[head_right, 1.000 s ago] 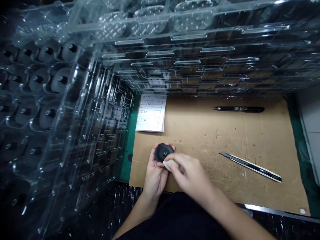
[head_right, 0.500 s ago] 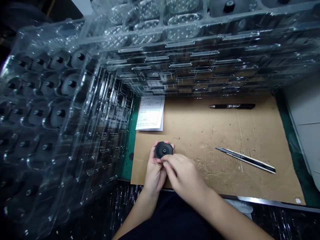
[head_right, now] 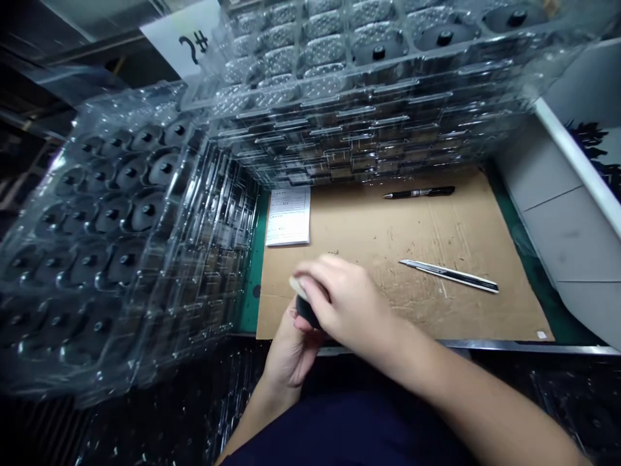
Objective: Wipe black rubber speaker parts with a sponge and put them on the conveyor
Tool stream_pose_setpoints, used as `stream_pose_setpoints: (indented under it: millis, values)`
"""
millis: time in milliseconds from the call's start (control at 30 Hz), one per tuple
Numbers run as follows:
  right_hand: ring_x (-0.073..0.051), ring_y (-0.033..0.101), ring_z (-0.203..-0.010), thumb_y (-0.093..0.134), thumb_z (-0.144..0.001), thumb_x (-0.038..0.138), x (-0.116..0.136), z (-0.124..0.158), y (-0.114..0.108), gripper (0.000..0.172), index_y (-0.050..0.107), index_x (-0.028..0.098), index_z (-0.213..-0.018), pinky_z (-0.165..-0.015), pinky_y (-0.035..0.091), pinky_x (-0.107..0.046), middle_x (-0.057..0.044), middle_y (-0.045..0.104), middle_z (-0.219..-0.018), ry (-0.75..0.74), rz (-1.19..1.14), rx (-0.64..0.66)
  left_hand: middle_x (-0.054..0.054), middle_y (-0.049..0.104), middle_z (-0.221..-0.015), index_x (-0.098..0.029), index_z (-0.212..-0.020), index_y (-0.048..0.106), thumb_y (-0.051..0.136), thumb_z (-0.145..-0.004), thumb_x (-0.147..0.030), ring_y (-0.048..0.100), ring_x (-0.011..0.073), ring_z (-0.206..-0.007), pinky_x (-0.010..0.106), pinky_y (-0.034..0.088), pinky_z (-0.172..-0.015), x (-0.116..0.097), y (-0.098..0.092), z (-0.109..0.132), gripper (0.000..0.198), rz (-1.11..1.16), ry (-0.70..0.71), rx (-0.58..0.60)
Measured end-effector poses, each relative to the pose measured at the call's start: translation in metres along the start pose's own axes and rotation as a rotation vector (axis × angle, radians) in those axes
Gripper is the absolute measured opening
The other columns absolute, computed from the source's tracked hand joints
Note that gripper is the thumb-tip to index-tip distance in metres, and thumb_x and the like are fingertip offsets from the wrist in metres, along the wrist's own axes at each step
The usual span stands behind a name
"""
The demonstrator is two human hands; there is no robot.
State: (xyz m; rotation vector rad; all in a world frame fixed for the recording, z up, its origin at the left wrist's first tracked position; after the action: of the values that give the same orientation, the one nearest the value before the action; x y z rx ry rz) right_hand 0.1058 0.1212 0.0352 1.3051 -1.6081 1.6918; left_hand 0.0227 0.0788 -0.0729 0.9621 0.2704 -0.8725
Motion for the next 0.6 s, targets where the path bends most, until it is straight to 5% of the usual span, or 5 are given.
stream_pose_setpoints:
  millis: [100, 233, 400, 533, 600]
  values:
    - [-0.013, 0.058, -0.09, 0.046, -0.088, 0.012, 0.019, 0.01, -0.016, 0.024, 0.06, 0.015, -0.108, -0.082, 0.047, -0.026, -0.006, 0.063, -0.098, -0.111, -0.049, -0.114, 0.006, 0.068, -0.101, -0.02, -0.107, 0.064, 0.083, -0.055, -0.033, 0.062, 0.023, -0.097, 0.034, 0.046, -0.091, -0.003, 0.014, 0.014, 0.057, 0.017, -0.007, 0.074]
    - [-0.008, 0.057, -0.075, 0.049, -0.087, 0.011, 0.028, 0.022, -0.008, 0.02, 0.063, 0.019, -0.098, -0.068, 0.048, -0.019, 0.0, 0.063, -0.084, -0.07, -0.111, 0.125, 0.004, 0.065, -0.111, -0.026, -0.115, 0.059, 0.084, -0.052, -0.031, 0.061, 0.0231, -0.101, 0.035, 0.044, -0.095, -0.01, 0.017, 0.025, 0.067, 0.036, 0.04, 0.076]
    - [-0.011, 0.058, -0.085, 0.049, -0.086, 0.008, 0.045, 0.029, -0.033, 0.027, 0.06, 0.013, -0.11, -0.081, 0.048, -0.025, -0.005, 0.063, -0.09, -0.197, -0.047, -0.128, 0.006, 0.066, -0.108, -0.022, -0.113, 0.061, 0.085, -0.049, -0.036, 0.06, 0.0251, -0.104, 0.037, 0.043, -0.096, -0.011, 0.029, 0.028, 0.071, -0.012, 0.029, 0.162]
    - [-0.008, 0.058, -0.077, 0.05, -0.086, 0.009, 0.038, 0.029, -0.013, 0.022, 0.062, 0.018, -0.101, -0.072, 0.049, -0.019, -0.001, 0.063, -0.087, -0.119, -0.143, 0.11, 0.003, 0.065, -0.111, -0.028, -0.115, 0.059, 0.086, -0.048, -0.032, 0.061, 0.0241, -0.101, 0.037, 0.044, -0.094, -0.014, 0.026, 0.029, 0.073, 0.005, 0.033, 0.128]
    - [-0.009, 0.058, -0.078, 0.05, -0.086, 0.009, 0.036, 0.025, -0.022, 0.022, 0.063, 0.017, -0.101, -0.071, 0.049, -0.02, -0.002, 0.063, -0.087, -0.115, -0.113, 0.028, 0.004, 0.066, -0.108, -0.026, -0.116, 0.059, 0.085, -0.048, -0.035, 0.06, 0.0235, -0.103, 0.035, 0.043, -0.096, -0.013, 0.028, 0.029, 0.074, -0.006, 0.041, 0.13]
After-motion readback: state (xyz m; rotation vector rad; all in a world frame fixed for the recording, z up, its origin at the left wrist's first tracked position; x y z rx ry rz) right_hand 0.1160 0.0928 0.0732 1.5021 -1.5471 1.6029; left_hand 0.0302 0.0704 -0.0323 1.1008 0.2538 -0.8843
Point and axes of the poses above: each hand's wrist, its own z-axis away from the middle knuckle, its own y-axis out of the palm, x = y × z, the point moved 9 cm from there along -z, towards the middle knuckle
